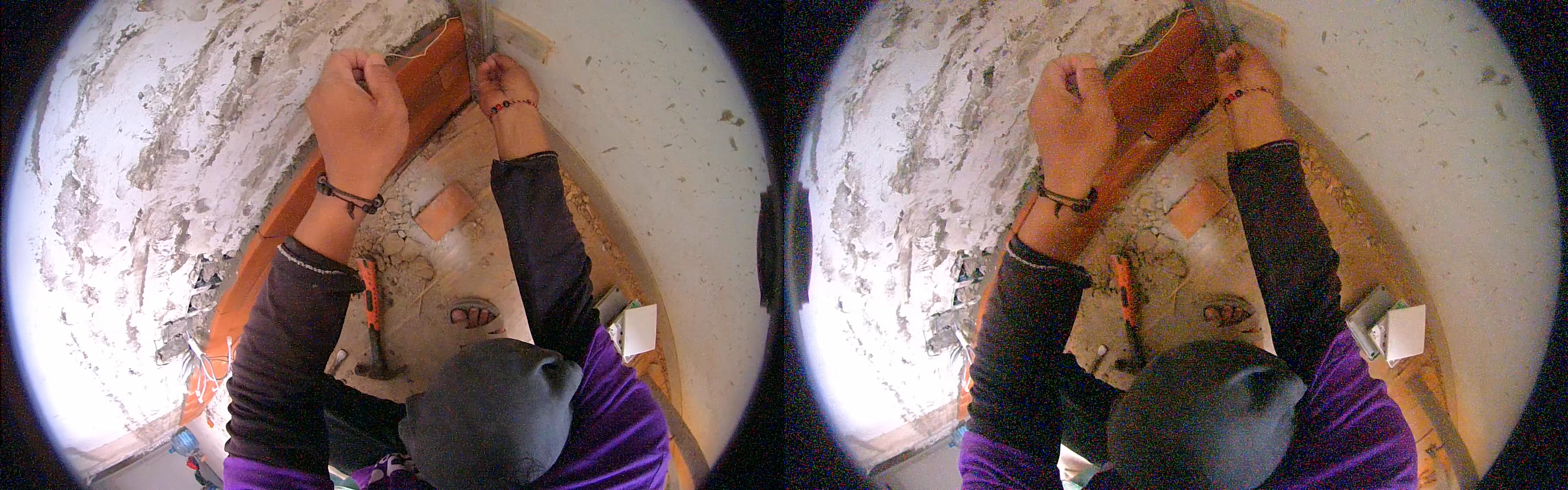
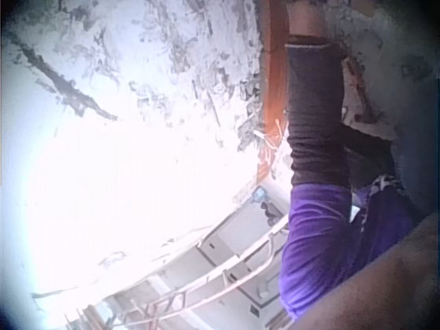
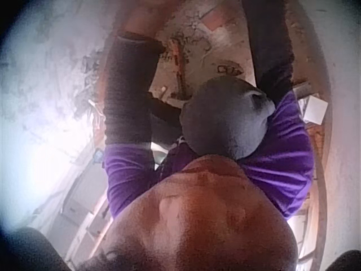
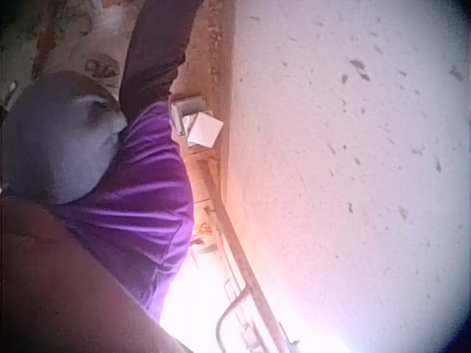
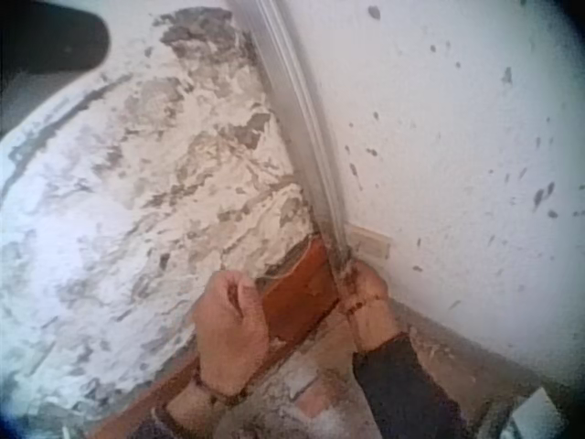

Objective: The person uses a hammer and chisel to chip away at a wall to create a groove for electrical wiring. They then place a conduit pipe into the groove and secure it with a zip tie.

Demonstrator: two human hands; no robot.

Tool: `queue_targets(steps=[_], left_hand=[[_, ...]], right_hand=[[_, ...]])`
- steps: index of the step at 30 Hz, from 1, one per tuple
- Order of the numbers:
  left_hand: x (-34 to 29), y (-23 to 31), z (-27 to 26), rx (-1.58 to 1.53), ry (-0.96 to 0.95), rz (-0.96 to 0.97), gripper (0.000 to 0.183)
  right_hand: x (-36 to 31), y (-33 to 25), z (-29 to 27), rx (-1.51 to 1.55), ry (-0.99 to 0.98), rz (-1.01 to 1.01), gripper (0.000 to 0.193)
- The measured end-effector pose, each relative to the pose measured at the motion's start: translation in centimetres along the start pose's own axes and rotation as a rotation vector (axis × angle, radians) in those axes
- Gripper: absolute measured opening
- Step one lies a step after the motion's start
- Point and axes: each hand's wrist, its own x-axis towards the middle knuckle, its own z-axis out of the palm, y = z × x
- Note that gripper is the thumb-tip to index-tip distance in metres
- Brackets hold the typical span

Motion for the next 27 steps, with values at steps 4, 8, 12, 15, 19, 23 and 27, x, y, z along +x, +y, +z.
queue_targets(steps=[4, 8, 12, 15, 19, 23, 27], left_hand=[[0.6, 0.7, -0.5, -0.007, 0.003, 0.015, 0.015], [0.1, 0.5, -1.7, 0.005, -0.032, -0.045, 0.017], [-0.5, -1.1, -2.3, 0.045, -0.008, -0.11, 0.019], [0.2, -0.4, -1.9, 0.028, -0.005, -0.126, 0.021], [-0.3, -0.3, -1.8, 0.036, -0.01, -0.062, 0.021], [-0.6, 0.3, -2.1, 0.003, -0.081, -0.12, 0.025], [-0.8, 0.0, -2.6, 0.032, -0.106, -0.117, 0.023]], right_hand=[[1.3, 0.3, -2.1, -0.14, 0.038, -0.098, 0.009], [1.7, 0.3, -1.8, -0.24, 0.152, -0.314, 0.01], [-5.1, -7.1, 3.0, 0.464, 0.263, 0.099, 0.018], [-9.4, -12.5, 5.1, 0.605, 0.123, 0.231, 0.021], [-9.0, -14.5, 8.8, 0.215, 0.155, 0.065, 0.026], [-5.1, -12.7, 9.0, -0.111, 0.107, -0.001, 0.029], [-5.8, -13.2, 10.2, -0.596, 0.201, -0.369, 0.035]])
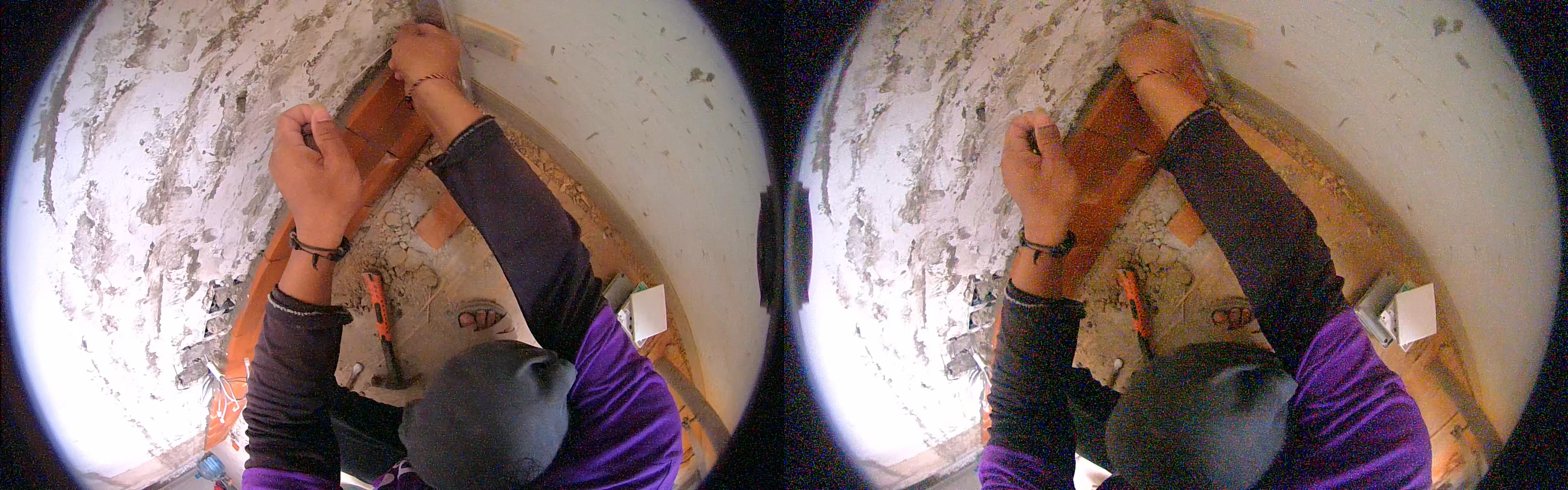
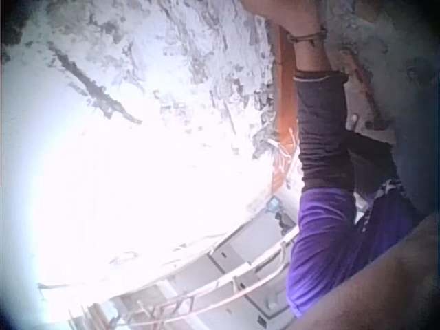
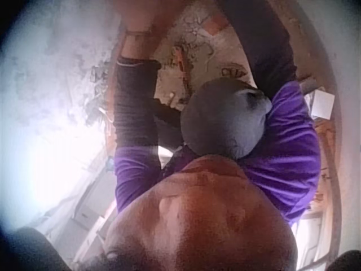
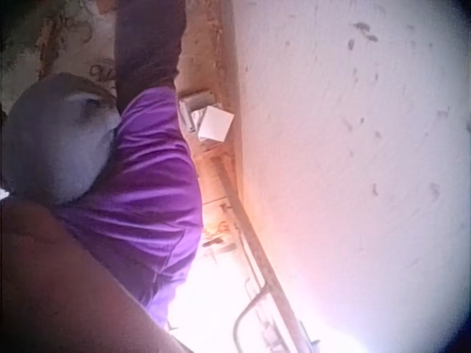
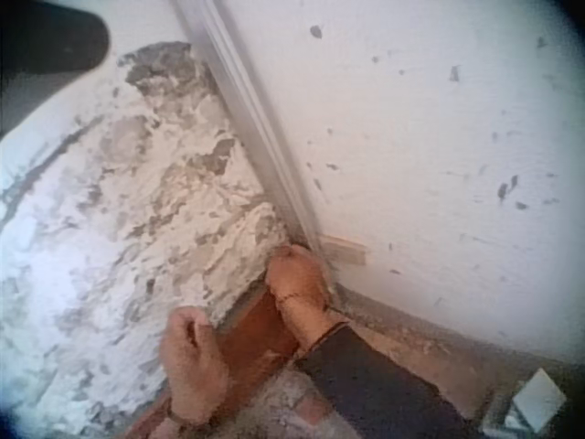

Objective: The person uses a hammer and chisel to chip away at a wall to create a groove for electrical wiring. They then place a conduit pipe into the groove and secure it with a zip tie.

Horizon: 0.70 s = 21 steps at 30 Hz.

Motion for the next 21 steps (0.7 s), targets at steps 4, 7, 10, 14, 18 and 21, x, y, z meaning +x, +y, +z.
queue_targets(steps=[4, 7, 10, 14, 18, 21], left_hand=[[0.1, 0.0, 0.0, -0.018, 0.002, 0.043, 0.024], [0.1, 0.2, 0.1, -0.022, 0.008, 0.064, 0.022], [-0.1, -0.2, 0.2, -0.032, 0.021, 0.093, 0.021], [-0.4, -0.8, -0.3, -0.03, -0.021, 0.011, 0.022], [-2.3, -0.9, -1.7, -0.038, -0.045, 0.041, 0.024], [-3.3, -1.8, -1.9, -0.038, -0.069, 0.032, 0.025]], right_hand=[[0.2, -0.9, -1.2, -0.211, 0.001, -0.146, 0.038], [0.8, -0.5, -1.3, -0.263, -0.015, -0.233, 0.034], [-0.1, -3.3, 0.0, -0.344, -0.046, -0.307, 0.034], [-2.6, -2.5, -0.9, -0.074, 0.076, -0.237, 0.03], [-3.0, -1.5, -1.9, -0.108, -0.11, -0.307, 0.028], [-1.0, -1.8, -1.1, -0.118, -0.104, -0.321, 0.028]])
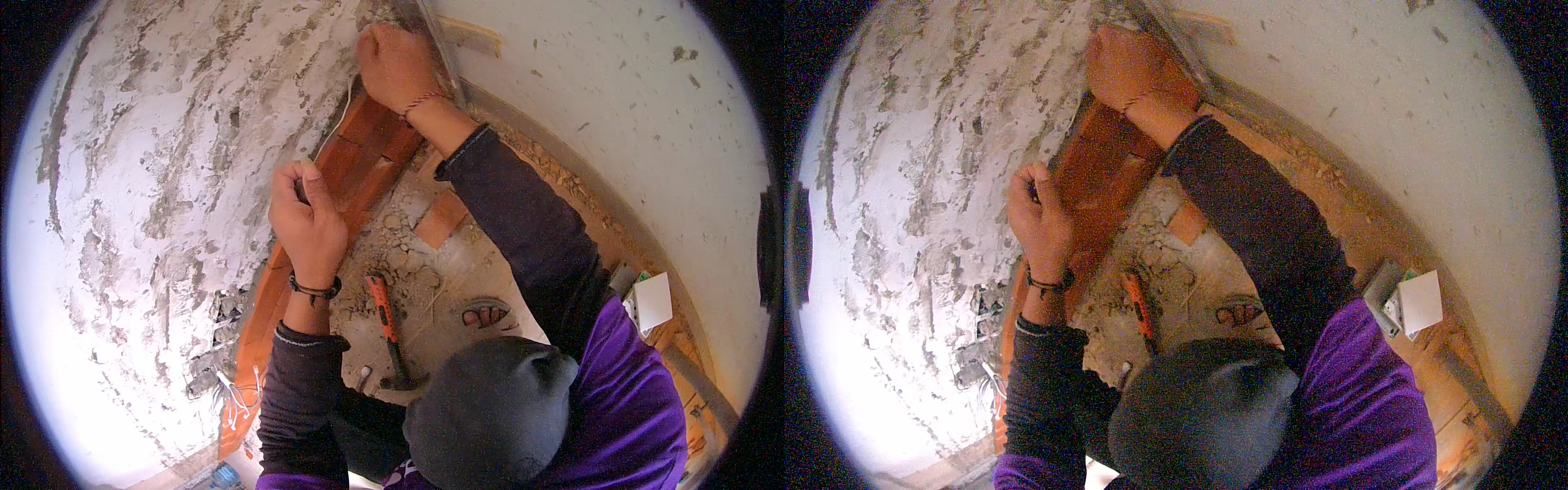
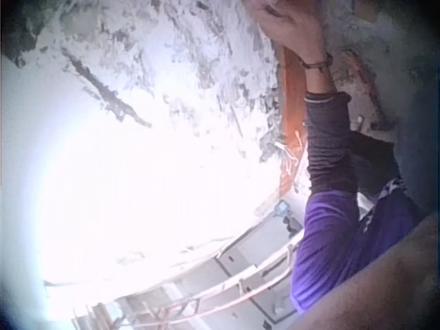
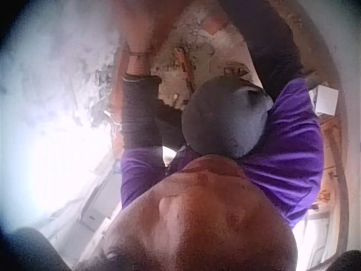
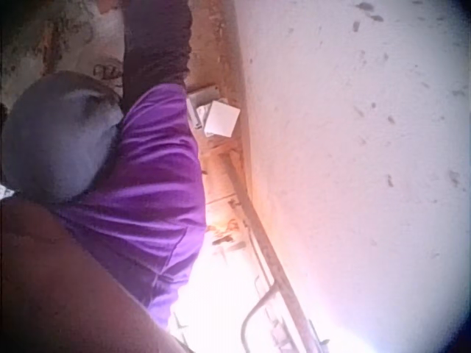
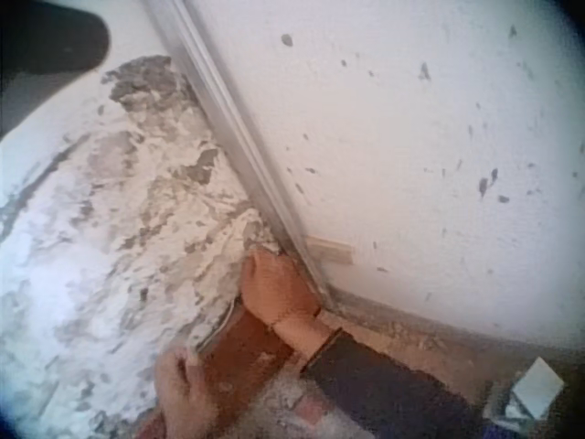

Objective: The person uses a hammer and chisel to chip away at a wall to create a groove for electrical wiring. They then place a conduit pipe into the groove and secure it with a zip tie.

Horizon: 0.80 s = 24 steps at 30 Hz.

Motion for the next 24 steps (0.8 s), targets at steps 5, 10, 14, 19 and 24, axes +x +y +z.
queue_targets(steps=[5, 10, 14, 19, 24], left_hand=[[-0.6, -0.6, -1.0, -0.01, -0.002, -0.036, 0.026], [-1.9, -0.3, -0.7, -0.06, -0.077, -0.097, 0.026], [-3.8, -1.4, -1.4, -0.096, -0.123, -0.047, 0.024], [-6.8, -0.7, -2.5, -0.217, -0.581, -0.03, 0.019], [-12.2, -2.9, 2.0, -0.179, -1.189, -0.055, 0.023]], right_hand=[[-1.9, -1.1, -0.4, -0.035, -0.142, -0.147, 0.025], [-3.1, -2.0, -1.5, 0.274, -0.141, -0.273, 0.02], [-7.6, -6.0, -6.4, 0.395, -0.328, -0.347, 0.017], [-13.3, -0.4, -12.6, 0.389, 0.05, 0.43, 0.021], [-22.5, 8.6, -15.3, -0.215, -0.167, 0.672, 0.026]])
